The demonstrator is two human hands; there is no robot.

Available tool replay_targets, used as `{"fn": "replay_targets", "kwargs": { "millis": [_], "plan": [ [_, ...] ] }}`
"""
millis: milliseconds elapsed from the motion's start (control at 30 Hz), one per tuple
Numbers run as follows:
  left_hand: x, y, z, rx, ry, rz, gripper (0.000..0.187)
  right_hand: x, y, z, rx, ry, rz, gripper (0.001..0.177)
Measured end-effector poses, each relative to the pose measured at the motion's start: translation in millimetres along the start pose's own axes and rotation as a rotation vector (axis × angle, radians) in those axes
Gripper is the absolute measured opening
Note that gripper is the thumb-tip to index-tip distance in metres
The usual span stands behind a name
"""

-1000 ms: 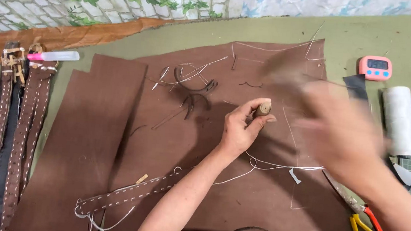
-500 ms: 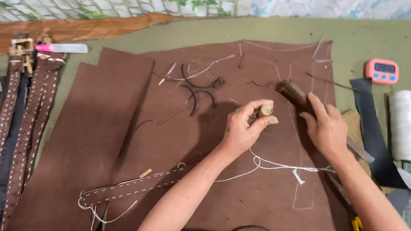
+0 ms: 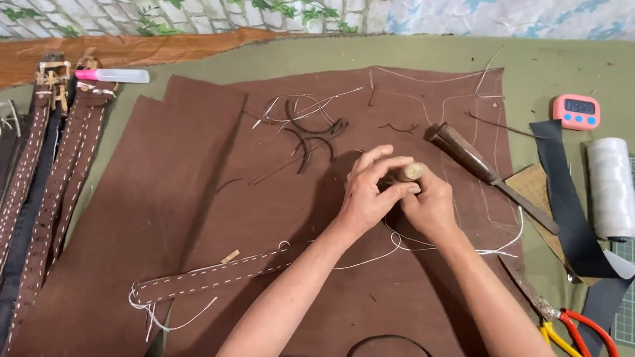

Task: Punching holes in a leather sheet using a mallet and punch tool, then threading cord through the holes.

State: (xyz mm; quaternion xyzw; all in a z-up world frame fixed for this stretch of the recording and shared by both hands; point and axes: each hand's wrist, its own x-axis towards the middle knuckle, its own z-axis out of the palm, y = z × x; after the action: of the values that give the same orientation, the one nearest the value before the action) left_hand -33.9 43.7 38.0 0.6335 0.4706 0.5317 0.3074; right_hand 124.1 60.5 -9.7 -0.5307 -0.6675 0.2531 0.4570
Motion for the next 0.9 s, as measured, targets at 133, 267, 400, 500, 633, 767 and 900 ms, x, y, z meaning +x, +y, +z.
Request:
{"fn": "replay_targets", "kwargs": {
  "millis": [133,267,400,500,633,767,900],
  "plan": [
    [-14.9,-34.7,7.7,-0.107,-0.021,-0.117,0.046,-4.5,-36.3,-7.0,0.111,0.088,0.058,0.025],
    [-32.5,-62.9,21.3,0.247,0.048,0.022,0.021,-9.5,-31.8,-14.1,0.422,0.119,0.219,0.019],
    [-39.9,-66.0,32.0,0.589,0.075,0.210,0.017,-18.8,-24.0,-24.1,0.617,0.135,0.306,0.022],
    [-42.6,-62.1,29.4,0.621,0.076,0.218,0.016,-20.1,-28.1,-38.0,0.714,0.195,0.468,0.019],
    [-35.9,-56.7,28.1,0.637,0.054,0.220,0.015,-21.3,-23.4,-48.8,0.742,0.220,0.508,0.022],
    [-38.5,-57.6,28.1,0.619,0.064,0.209,0.012,-24.4,-18.1,-50.7,0.650,0.210,0.330,0.024],
    [-37.8,-61.9,29.3,0.603,0.062,0.196,0.012,-28.3,-21.6,-62.0,0.716,0.232,0.314,0.029]
  ]
}}
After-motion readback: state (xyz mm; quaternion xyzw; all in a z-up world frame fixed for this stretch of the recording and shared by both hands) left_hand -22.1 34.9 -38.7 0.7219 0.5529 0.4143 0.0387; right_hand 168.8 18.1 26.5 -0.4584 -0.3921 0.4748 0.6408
